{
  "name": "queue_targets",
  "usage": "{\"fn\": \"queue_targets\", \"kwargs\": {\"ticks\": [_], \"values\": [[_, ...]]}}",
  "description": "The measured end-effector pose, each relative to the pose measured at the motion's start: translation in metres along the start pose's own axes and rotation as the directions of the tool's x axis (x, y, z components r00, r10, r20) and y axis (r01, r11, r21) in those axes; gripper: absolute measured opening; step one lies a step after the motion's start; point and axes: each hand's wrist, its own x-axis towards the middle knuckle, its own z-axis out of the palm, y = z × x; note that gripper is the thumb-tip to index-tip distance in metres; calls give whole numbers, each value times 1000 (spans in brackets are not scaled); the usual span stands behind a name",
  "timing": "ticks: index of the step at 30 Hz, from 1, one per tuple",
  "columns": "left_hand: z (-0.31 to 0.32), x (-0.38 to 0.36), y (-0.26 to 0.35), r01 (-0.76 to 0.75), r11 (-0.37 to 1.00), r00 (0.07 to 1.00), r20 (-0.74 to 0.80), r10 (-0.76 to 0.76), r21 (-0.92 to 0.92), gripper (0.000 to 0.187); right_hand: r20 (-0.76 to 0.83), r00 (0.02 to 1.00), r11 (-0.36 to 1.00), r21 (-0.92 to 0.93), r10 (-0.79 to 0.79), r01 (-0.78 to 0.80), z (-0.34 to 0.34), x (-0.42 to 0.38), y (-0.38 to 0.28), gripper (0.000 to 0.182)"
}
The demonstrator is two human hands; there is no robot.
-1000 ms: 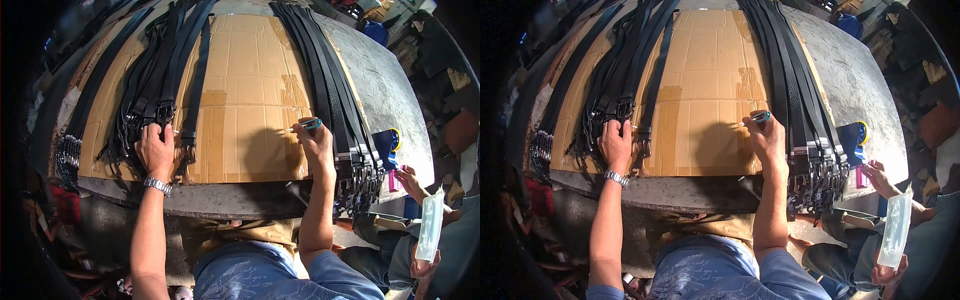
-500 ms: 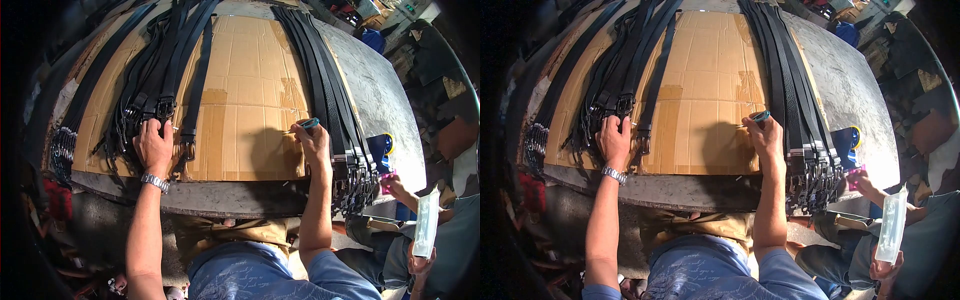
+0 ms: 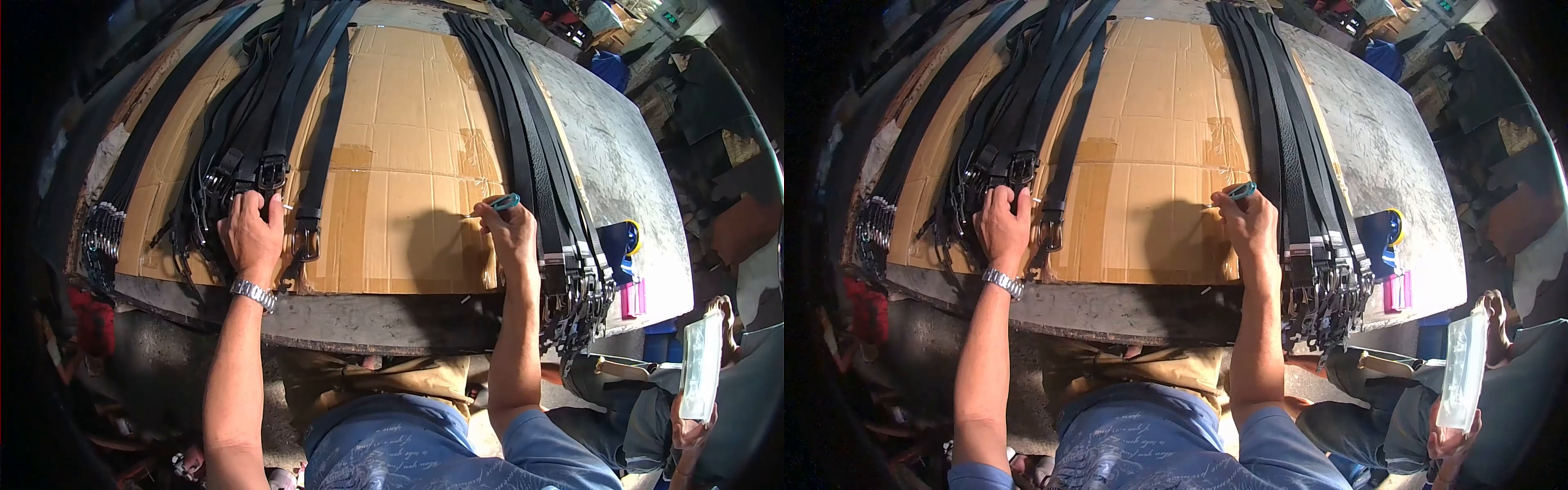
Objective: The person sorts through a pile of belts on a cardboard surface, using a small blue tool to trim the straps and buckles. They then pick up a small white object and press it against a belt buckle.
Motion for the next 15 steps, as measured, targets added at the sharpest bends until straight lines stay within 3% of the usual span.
{"fn": "queue_targets", "kwargs": {"ticks": [8,15], "values": [[1,0,1,8,1000,1000,11,-9,26,32,31,999,967,255,-15,7,5,-8,-13,13],[2,-1,1,5,1000,1000,-18,-4,21,30,228,969,938,346,-91,7,44,-5,-22,12]]}}
